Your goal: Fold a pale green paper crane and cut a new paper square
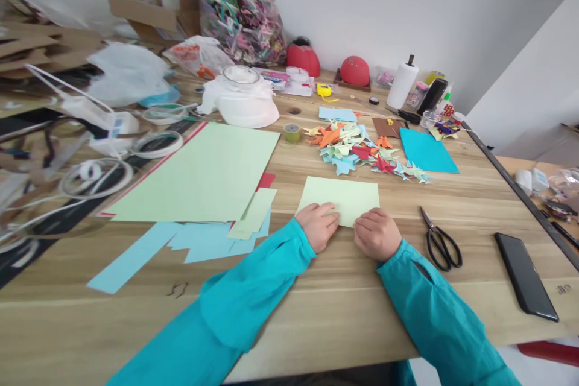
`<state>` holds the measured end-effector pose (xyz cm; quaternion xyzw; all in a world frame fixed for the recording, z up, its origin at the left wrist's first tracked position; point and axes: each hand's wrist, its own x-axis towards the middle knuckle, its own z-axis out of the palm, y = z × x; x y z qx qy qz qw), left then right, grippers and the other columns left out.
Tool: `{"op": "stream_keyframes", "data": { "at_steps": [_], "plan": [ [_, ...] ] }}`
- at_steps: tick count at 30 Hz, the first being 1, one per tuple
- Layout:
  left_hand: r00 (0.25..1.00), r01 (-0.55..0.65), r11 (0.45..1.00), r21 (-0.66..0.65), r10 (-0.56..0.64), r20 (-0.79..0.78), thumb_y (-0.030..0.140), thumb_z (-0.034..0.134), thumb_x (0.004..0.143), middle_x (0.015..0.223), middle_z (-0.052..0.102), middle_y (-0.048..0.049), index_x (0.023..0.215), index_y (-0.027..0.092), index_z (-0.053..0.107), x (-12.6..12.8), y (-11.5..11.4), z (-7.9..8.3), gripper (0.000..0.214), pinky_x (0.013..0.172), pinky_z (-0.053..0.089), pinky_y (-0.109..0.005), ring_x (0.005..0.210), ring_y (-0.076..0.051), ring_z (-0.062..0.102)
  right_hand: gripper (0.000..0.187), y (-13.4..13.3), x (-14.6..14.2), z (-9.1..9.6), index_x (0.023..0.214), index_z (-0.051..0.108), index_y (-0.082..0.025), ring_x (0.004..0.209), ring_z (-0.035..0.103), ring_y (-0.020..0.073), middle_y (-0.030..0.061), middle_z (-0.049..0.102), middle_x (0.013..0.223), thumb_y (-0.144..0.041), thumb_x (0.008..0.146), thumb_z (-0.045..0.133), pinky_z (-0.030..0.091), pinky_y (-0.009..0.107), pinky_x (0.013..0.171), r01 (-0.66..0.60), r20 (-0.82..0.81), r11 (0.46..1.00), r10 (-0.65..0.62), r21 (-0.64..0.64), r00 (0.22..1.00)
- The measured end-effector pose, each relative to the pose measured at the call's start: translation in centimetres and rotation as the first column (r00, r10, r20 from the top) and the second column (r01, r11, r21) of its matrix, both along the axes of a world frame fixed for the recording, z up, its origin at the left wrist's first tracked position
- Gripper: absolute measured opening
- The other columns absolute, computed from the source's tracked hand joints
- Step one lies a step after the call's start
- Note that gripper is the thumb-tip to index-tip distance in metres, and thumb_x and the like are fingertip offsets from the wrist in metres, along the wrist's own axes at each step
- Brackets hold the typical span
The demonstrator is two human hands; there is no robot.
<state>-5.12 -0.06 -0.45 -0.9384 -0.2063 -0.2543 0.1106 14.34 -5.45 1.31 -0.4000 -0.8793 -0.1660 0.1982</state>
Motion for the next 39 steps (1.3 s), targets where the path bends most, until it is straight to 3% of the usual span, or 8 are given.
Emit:
{"op": "stream_keyframes", "data": {
  "at_steps": [9, 14, 16, 19, 23, 28, 36, 39],
  "plan": [
    [1.0, -0.021, 0.994, 0.112, 0.021, 0.001, 0.012, 0.051, 0.076, 0.092, 0.069, -0.0022, 0.08, 0.017, 0.065, -2.7, 2.4, 1.4, 0.015, 0.065, 0.038, -0.033, 0.094, -0.021, 0.053, 0.02, 0.2, 3.4, 0.4, 0.053, 0.056, -0.017, 0.06, 0.054, 0.0131, 0.002, 0.059, 0.053, -0.012, 0.072, 0.052, 0.036, 0.028, 0.064, 0.155, -0.072, 0.985, -0.149, 0.074, 0.986],
    [0.998, -0.052, 0.988, 0.144, 0.048, 0.032, 0.013, 0.051, 0.076, 0.092, 0.069, -0.0049, 0.082, 0.015, 0.065, -3.8, 3.0, 1.7, 0.016, 0.063, 0.038, -0.033, 0.09, -0.022, 0.054, 0.014, 0.0, 4.2, 0.8, 0.063, 0.061, -0.017, 0.065, 0.059, 0.0152, 0.0046, 0.067, 0.065, -0.011, 0.073, 0.053, 0.041, 0.028, 0.065, 0.341, -0.239, 0.922, -0.295, 0.182, 0.925],
    [0.999, -0.041, 0.992, 0.123, 0.038, 0.03, 0.014, 0.051, 0.076, 0.092, 0.069, -0.005, 0.082, 0.015, 0.065, -3.5, 2.6, 1.7, 0.016, 0.062, 0.038, -0.033, 0.089, -0.021, 0.054, 0.011, -0.3, 3.1, 0.9, 0.08, 0.064, -0.015, 0.079, 0.061, 0.0174, 0.0078, 0.07, 0.082, -0.013, 0.076, 0.054, 0.044, 0.029, 0.072, 0.303, -0.288, 0.935, -0.243, 0.185, 0.926],
    [1.0, -0.009, 0.994, 0.113, 0.006, 0.027, 0.014, 0.049, 0.076, 0.093, 0.068, -0.0063, 0.08, 0.015, 0.065, -2.2, 1.3, 1.7, 0.016, 0.063, 0.038, -0.033, 0.088, -0.021, 0.053, 0.023, -0.6, 0.7, 0.7, 0.1, 0.061, -0.014, 0.097, 0.058, 0.0216, 0.0105, 0.068, 0.1, -0.024, 0.079, 0.056, 0.043, 0.035, 0.082, 0.175, -0.215, 0.976, -0.144, 0.13, 0.966],
    [0.995, -0.006, 0.987, 0.162, -0.011, 0.101, 0.018, 0.049, 0.079, 0.094, 0.067, -0.0072, 0.083, 0.014, 0.065, 0.3, -0.7, 1.8, 0.017, 0.061, 0.036, -0.035, 0.086, -0.022, 0.052, 0.018, -0.6, -1.2, 0.2, 0.09, 0.063, -0.019, 0.089, 0.059, 0.0155, 0.0042, 0.07, 0.089, -0.013, 0.084, 0.048, 0.042, 0.033, 0.083, 0.039, -0.133, 0.995, -0.027, 0.093, 0.991],
    [0.989, -0.07, 0.979, 0.194, 0.042, 0.143, 0.011, 0.046, 0.08, 0.077, 0.066, -0.0062, 0.068, 0.012, 0.061, 2.5, -1.5, 1.3, 0.02, 0.058, 0.034, -0.033, 0.073, -0.016, 0.053, 0.02, -0.5, -0.8, -0.1, 0.084, 0.063, -0.017, 0.085, 0.06, 0.0149, 0.0041, 0.07, 0.086, -0.009, 0.084, 0.044, 0.041, 0.033, 0.082, 0.052, -0.144, 0.993, -0.036, 0.105, 0.989],
    [0.987, 0.026, 0.96, 0.28, -0.07, 0.146, 0.018, 0.051, 0.079, 0.081, 0.067, -0.0035, 0.072, 0.016, 0.062, -0.3, 0.9, 1.7, 0.013, 0.063, 0.037, -0.033, 0.083, -0.017, 0.055, 0.023, -0.5, 0.3, 0.3, 0.087, 0.063, -0.02, 0.086, 0.061, 0.0139, 0.0017, 0.071, 0.087, -0.005, 0.08, 0.048, 0.038, 0.033, 0.084, 0.093, -0.195, 0.983, -0.061, 0.156, 0.979],
    [0.974, 0.007, 0.953, 0.303, -0.076, 0.215, 0.018, 0.052, 0.078, 0.083, 0.069, -0.0028, 0.072, 0.017, 0.062, -1.6, 1.8, 1.9, 0.012, 0.067, 0.039, -0.034, 0.084, -0.018, 0.056, 0.023, -0.5, 0.6, 0.2, 0.089, 0.064, -0.021, 0.088, 0.061, 0.0142, 0.0017, 0.071, 0.088, -0.006, 0.08, 0.05, 0.037, 0.032, 0.086, 0.153, -0.246, 0.974, -0.109, 0.166, 0.963]
  ]
}}
